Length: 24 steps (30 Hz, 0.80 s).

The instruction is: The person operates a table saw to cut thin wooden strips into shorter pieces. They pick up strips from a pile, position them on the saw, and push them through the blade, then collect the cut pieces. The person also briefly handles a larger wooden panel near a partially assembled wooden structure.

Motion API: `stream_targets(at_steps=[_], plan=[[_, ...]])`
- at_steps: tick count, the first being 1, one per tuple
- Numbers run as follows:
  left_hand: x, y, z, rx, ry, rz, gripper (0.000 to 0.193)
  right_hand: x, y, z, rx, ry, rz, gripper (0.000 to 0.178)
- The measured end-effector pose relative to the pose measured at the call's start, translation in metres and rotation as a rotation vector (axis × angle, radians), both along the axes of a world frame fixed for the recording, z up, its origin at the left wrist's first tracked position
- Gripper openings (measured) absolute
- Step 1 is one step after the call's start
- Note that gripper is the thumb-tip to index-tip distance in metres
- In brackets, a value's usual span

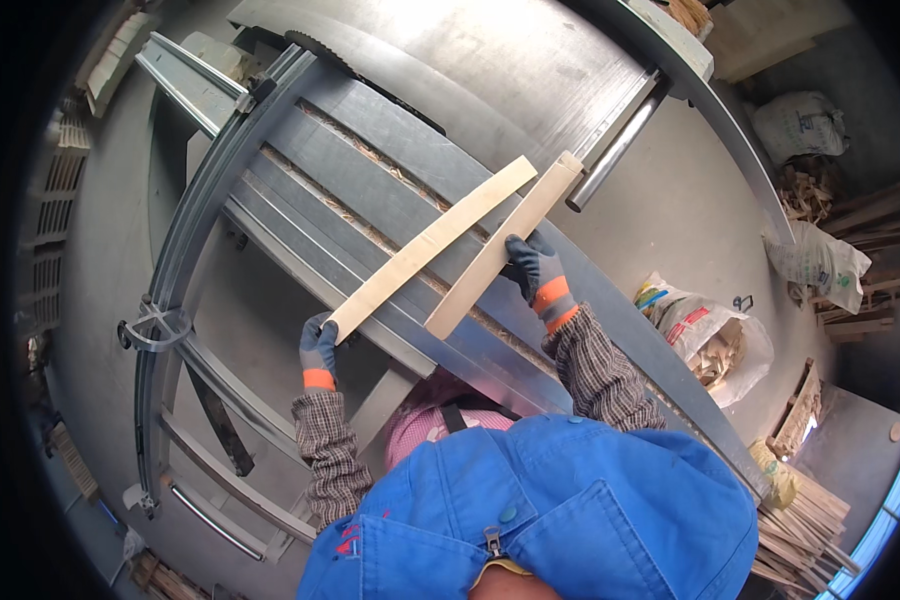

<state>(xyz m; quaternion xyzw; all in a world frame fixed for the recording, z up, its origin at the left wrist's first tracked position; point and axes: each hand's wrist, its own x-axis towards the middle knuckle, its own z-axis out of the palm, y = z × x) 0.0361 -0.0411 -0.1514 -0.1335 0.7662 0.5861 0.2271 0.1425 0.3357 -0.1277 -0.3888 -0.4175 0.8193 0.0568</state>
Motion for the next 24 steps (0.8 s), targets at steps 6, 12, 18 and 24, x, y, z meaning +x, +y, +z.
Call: stream_targets(at_steps=[6,12,18,24], plan=[[0.01,-0.003,-0.002,-0.219,0.097,-0.127,0.024,-0.003,-0.005,0.002,-0.036,0.031,-0.044,0.052],[0.003,-0.006,0.009,-0.515,0.182,-0.404,0.03,-0.001,-0.006,-0.007,-0.035,0.017,-0.027,0.047],[-0.004,0.002,0.038,-0.696,0.271,-0.581,0.052,-0.001,-0.013,-0.011,-0.123,0.068,-0.022,0.046],[-0.037,-0.071,-0.066,-0.235,0.068,-0.052,0.043,-0.006,-0.007,-0.008,-0.256,0.371,0.104,0.047]])
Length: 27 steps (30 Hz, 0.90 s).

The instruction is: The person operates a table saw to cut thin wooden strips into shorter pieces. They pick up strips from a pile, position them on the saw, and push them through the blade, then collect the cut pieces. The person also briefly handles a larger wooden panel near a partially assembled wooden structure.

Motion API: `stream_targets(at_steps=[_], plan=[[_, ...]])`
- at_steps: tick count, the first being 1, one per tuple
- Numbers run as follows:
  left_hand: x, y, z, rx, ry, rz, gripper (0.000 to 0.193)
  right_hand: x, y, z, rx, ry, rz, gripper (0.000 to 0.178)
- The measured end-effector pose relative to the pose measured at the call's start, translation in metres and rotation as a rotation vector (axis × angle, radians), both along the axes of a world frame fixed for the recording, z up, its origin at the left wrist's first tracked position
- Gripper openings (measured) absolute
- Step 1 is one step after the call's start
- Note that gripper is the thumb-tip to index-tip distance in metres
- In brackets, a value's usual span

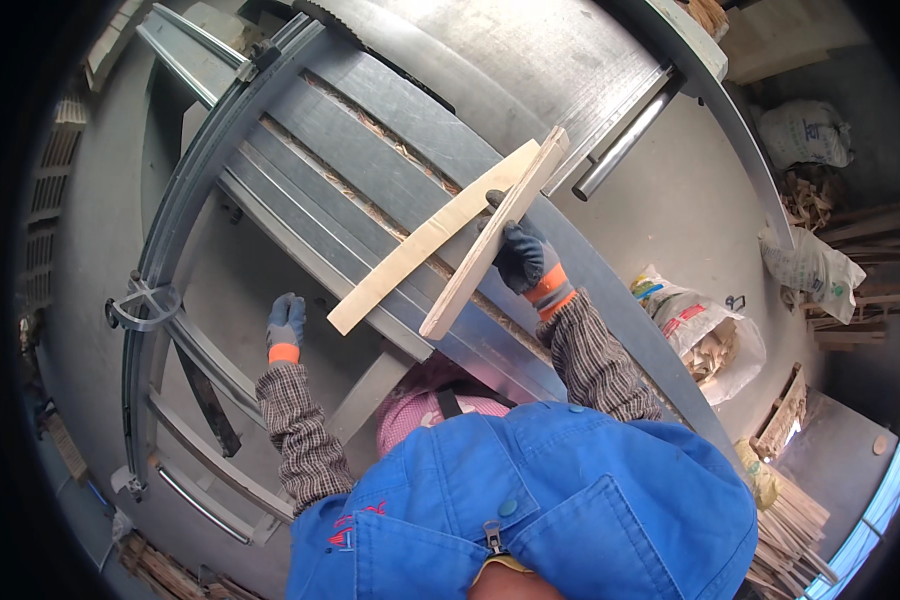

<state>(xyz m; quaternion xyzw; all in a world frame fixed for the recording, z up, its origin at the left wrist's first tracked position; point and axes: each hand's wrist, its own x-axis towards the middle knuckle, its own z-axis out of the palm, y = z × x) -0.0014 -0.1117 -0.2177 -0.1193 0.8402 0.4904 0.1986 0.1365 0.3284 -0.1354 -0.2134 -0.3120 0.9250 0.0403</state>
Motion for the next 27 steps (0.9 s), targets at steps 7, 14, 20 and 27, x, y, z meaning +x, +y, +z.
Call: stream_targets(at_steps=[7,14,20,27], plan=[[0.083,-0.099,-0.186,0.139,-0.818,-0.065,0.024,-0.023,-0.015,0.032,-0.268,0.169,0.1,0.062],[0.153,-0.015,-0.177,-0.519,-0.306,-1.045,0.03,-0.024,-0.015,0.016,-0.377,0.192,0.024,0.067],[0.156,-0.019,-0.151,-0.475,-0.363,-0.932,0.031,-0.031,-0.025,0.016,-0.428,0.205,0.073,0.07],[0.168,-0.017,-0.146,-0.431,-0.359,-0.88,0.031,-0.023,-0.034,-0.006,-0.31,0.123,0.09,0.067]])
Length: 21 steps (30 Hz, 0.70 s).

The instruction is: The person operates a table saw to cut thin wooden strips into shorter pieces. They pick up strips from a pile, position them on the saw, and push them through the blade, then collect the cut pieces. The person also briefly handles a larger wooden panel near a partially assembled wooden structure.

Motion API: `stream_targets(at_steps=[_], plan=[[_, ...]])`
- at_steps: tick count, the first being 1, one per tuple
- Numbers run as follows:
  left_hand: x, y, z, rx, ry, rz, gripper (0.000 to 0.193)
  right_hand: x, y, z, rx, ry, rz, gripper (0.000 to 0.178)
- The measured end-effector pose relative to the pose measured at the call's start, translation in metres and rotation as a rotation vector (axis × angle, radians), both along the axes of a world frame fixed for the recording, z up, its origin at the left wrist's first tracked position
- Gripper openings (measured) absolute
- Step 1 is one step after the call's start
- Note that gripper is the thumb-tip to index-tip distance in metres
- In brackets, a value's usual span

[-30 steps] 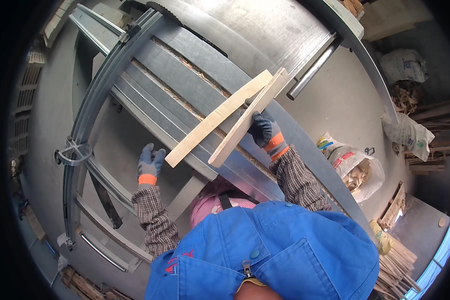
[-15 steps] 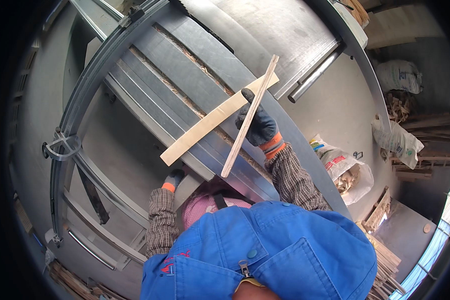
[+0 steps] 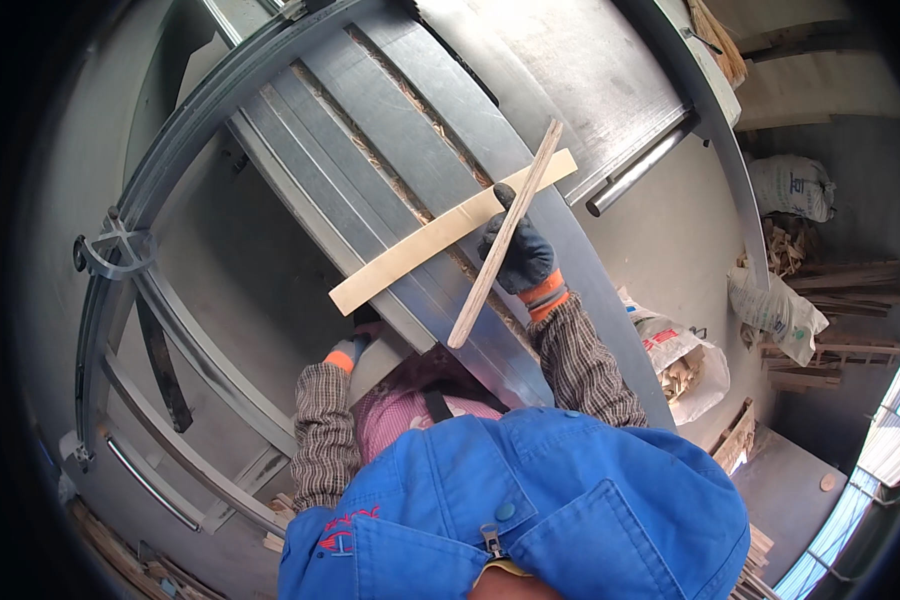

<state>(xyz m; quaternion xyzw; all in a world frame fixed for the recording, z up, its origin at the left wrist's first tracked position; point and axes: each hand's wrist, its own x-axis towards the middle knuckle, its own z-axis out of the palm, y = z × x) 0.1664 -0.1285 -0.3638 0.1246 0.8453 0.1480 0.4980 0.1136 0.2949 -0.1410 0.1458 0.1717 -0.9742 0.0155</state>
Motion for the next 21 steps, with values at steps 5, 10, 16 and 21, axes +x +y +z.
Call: stream_targets(at_steps=[5,10,16,21], plan=[[0.003,0.011,-0.005,0.046,0.002,0.027,0.031,0.011,-0.005,-0.02,0.225,-0.147,0.013,0.063],[0.001,0.023,-0.009,0.094,0.01,0.035,0.032,0.008,-0.007,-0.03,0.39,-0.251,-0.058,0.047],[0.0,0.027,-0.006,0.118,0.006,0.056,0.032,0.004,-0.014,-0.034,0.299,-0.33,-0.248,0.033],[-0.006,0.037,-0.002,0.148,-0.01,0.059,0.032,0.002,-0.017,-0.032,0.323,-0.394,-0.297,0.03]])
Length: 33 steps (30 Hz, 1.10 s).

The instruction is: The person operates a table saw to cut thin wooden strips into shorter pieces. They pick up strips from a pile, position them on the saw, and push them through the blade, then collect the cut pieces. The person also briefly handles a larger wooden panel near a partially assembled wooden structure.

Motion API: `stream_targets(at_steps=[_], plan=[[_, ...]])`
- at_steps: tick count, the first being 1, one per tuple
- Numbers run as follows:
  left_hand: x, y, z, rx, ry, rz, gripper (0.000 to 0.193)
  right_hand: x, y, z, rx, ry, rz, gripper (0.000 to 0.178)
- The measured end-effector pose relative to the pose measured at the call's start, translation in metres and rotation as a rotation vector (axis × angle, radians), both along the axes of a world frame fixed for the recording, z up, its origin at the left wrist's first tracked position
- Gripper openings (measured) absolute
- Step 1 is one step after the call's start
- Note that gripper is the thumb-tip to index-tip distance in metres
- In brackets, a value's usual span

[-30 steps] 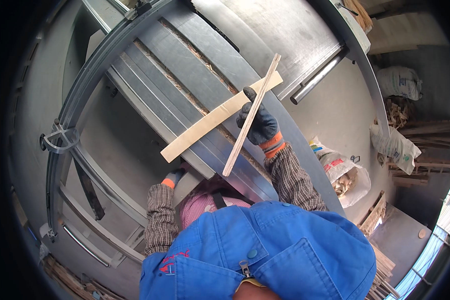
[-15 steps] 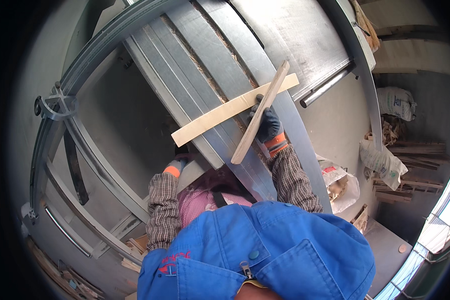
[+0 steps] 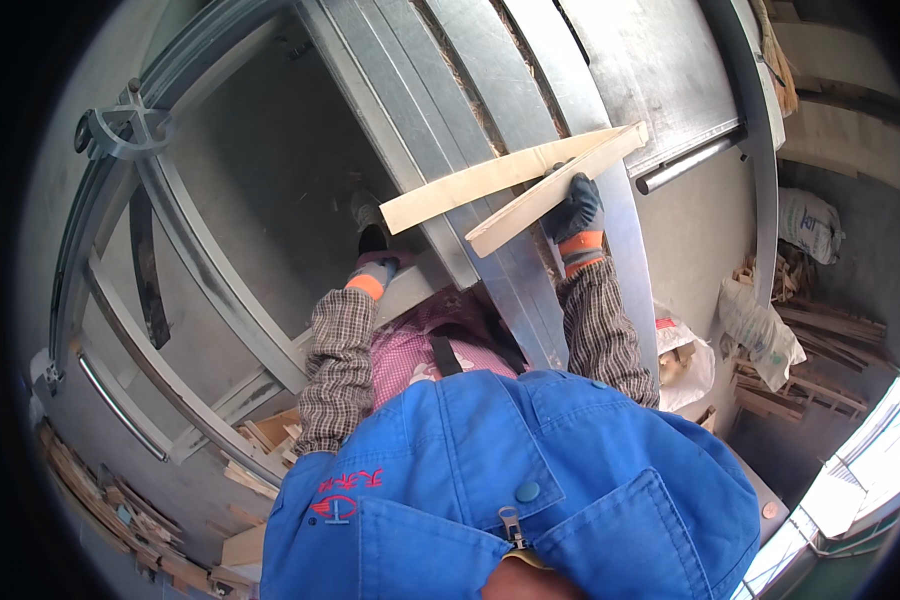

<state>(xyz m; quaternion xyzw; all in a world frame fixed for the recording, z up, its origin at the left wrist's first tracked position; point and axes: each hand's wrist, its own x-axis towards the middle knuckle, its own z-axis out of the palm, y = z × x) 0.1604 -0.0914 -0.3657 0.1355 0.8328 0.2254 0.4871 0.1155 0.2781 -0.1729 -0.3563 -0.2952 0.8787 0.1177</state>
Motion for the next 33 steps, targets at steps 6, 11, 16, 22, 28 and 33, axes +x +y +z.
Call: stream_targets(at_steps=[6,11,16,22,28,33], plan=[[0.008,0.001,0.029,0.022,-0.03,0.064,0.033,0.007,0.004,-0.013,0.117,-0.049,0.062,0.036],[-0.025,0.019,0.058,0.127,-0.093,-0.248,0.032,0.029,0.021,-0.015,0.264,-0.218,0.171,0.046],[-0.068,0.048,0.01,0.182,-0.095,-0.025,0.031,0.022,0.017,-0.008,0.271,-0.138,0.115,0.044],[-0.102,0.096,-0.054,0.135,-0.113,0.214,0.03,0.022,0.022,-0.014,0.164,-0.019,0.167,0.049],[-0.105,0.139,-0.076,0.119,-0.118,0.246,0.029,0.025,0.007,-0.004,0.136,-0.067,0.056,0.047],[-0.11,0.133,-0.096,0.135,-0.106,0.297,0.028,0.02,0.004,0.012,0.255,-0.192,0.069,0.044]])
